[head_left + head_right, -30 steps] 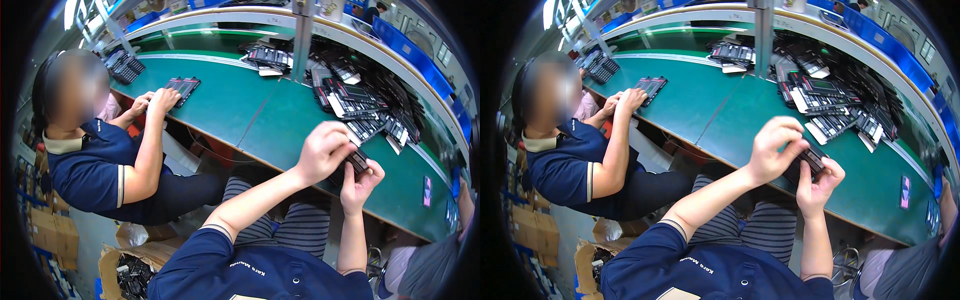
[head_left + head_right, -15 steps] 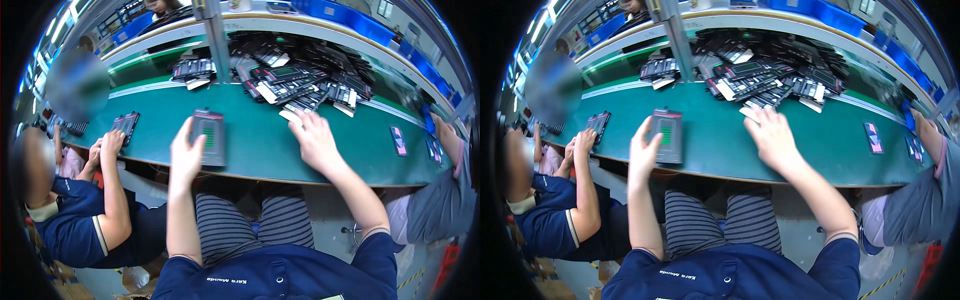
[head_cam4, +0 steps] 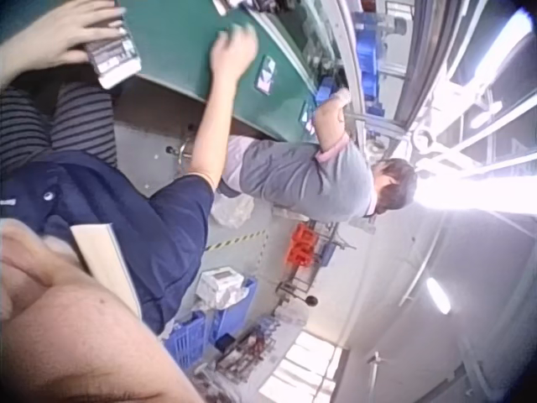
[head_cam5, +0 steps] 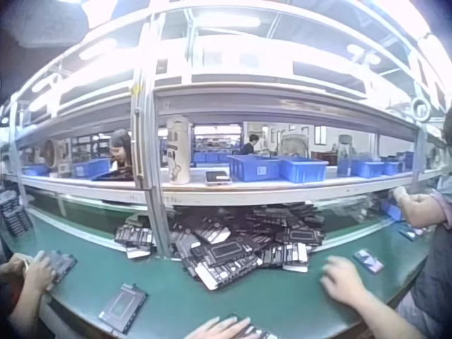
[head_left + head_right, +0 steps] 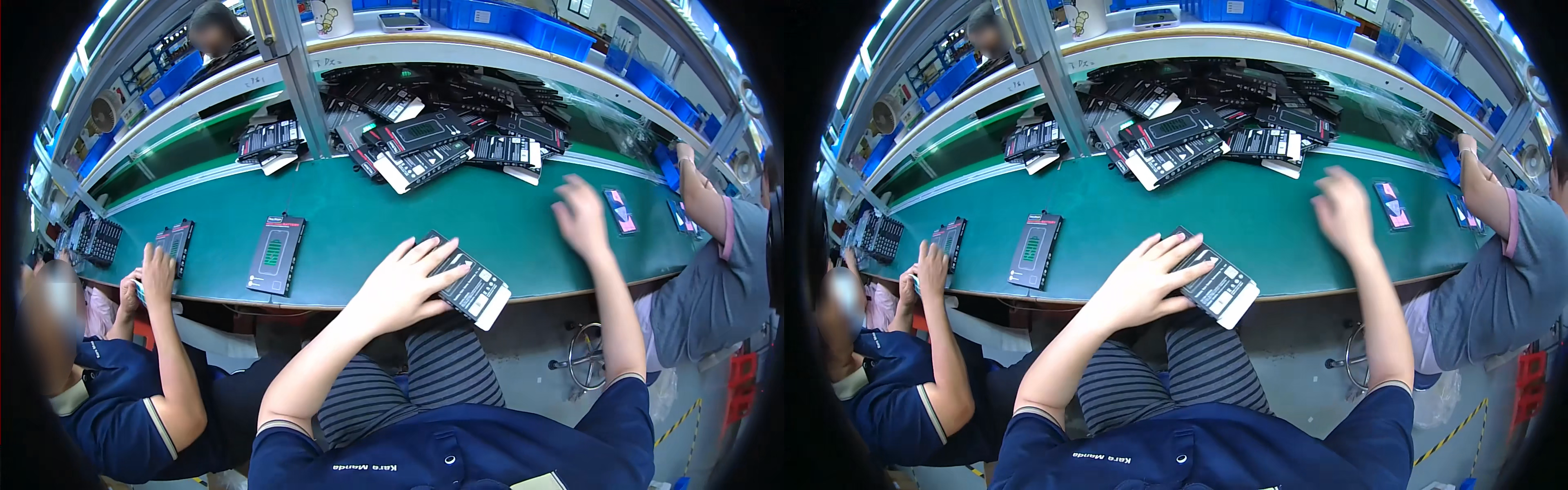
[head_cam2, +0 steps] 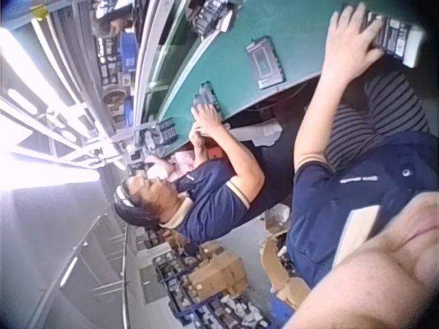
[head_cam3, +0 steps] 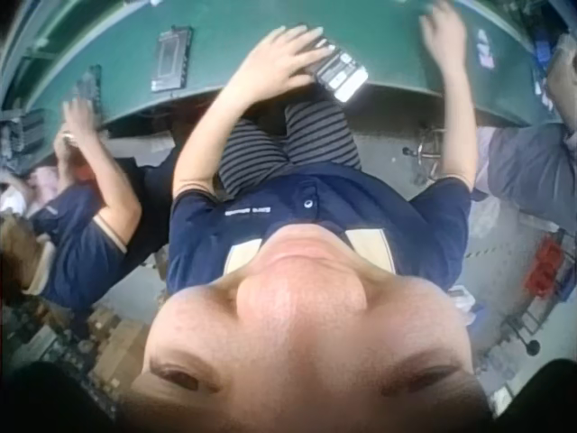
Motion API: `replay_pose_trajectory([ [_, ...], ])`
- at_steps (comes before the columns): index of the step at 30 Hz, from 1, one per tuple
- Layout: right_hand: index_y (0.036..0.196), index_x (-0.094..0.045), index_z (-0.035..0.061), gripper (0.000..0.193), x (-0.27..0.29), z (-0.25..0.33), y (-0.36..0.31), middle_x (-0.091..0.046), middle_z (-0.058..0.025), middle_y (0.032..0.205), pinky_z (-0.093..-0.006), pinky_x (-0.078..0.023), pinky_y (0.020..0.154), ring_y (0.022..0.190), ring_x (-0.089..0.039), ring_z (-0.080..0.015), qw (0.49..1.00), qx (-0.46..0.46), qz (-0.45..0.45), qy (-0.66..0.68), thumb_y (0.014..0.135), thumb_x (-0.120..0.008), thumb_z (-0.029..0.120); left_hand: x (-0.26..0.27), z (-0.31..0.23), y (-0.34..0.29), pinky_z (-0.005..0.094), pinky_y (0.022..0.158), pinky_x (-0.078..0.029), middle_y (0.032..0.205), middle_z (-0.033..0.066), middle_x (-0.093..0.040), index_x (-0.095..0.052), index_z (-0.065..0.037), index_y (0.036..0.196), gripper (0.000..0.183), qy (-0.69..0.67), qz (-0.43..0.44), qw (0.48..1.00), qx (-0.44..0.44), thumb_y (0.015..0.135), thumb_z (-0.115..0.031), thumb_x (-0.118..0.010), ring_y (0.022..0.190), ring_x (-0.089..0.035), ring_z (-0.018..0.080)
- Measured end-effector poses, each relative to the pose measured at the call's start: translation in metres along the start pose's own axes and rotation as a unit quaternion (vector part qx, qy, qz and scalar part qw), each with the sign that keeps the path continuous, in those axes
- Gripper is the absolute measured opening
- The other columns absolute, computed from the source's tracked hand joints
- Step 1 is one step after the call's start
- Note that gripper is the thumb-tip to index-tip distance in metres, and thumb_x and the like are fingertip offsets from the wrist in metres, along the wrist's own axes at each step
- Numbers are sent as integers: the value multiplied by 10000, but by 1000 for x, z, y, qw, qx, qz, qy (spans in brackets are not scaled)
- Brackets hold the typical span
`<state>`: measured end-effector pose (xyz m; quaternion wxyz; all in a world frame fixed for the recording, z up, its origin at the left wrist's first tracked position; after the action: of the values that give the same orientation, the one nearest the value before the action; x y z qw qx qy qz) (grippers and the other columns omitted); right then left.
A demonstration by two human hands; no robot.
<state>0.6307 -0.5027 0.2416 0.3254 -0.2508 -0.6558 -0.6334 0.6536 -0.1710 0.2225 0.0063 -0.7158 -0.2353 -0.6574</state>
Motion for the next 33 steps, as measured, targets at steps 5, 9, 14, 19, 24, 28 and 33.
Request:
replay_pose_trajectory([
  [5,1354,-561,54,549,6,-158,-68,-511,-254,1400,-515,-396,1071,1295,-483,-419,897,-348,146,-231,963,-543,439,14,-20,33,530,1140,-309,1436,198,-468,-585,-124,1304,730,21,1,999,30,746,-567,-746,1367,-403,377],
  [9,1244,-666,99,424,-1,-67,-61,-546,-300,1326,-503,-437,1025,1203,-543,-447,954,-247,116,-123,910,-637,358,-13,-12,55,478,1079,-368,1274,184,-542,-625,-114,1257,630,-128,5,991,-32,778,-502,-753,1228,-495,340],
  [14,1090,-688,107,438,5,57,-48,-624,-170,1203,-478,-429,983,1125,-564,-368,967,-203,122,96,710,-812,288,-9,0,58,398,961,-408,1143,136,-552,-652,-110,1266,665,-130,0,991,26,733,-483,-789,1080,-516,303],
  [19,1023,-657,89,492,3,97,-29,-662,-88,1172,-491,-341,1085,1139,-561,-288,912,-112,232,319,601,-860,241,-7,9,52,394,969,-410,1142,141,-552,-612,-68,1321,786,-134,19,990,50,682,-478,-814,1083,-520,300],
  [24,1127,-596,77,550,-8,118,-26,-591,-127,1337,-617,-116,1186,1351,-460,-328,888,-66,284,355,625,-775,214,-7,11,51,402,1010,-407,1199,166,-556,-556,11,1348,920,-142,13,987,75,629,-486,-843,1135,-523,315],
  [28,1138,-575,44,519,-7,136,-16,-577,-164,1347,-596,-115,1197,1361,-449,-349,862,-68,309,397,635,-671,127,-7,14,47,413,1012,-422,1206,158,-559,-591,10,1284,865,-155,4,986,61,614,-466,-861,1156,-525,318],
  [33,1168,-559,32,556,-11,123,-15,-526,-227,1396,-448,-366,1109,1392,-416,-376,867,-50,315,382,623,-656,88,-5,16,43,426,1017,-429,1214,154,-565,-620,13,1219,802,-160,-3,985,69,616,-458,-862,1163,-527,328],
])
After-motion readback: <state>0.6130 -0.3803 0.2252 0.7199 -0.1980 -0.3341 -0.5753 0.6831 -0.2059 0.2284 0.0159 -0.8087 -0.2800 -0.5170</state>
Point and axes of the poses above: each hand's wrist, its own y-axis towards the middle knuckle, its own x-axis out of the back of the hand, z = x × y, the point moved 6 cm from there along y, towards the middle knuckle
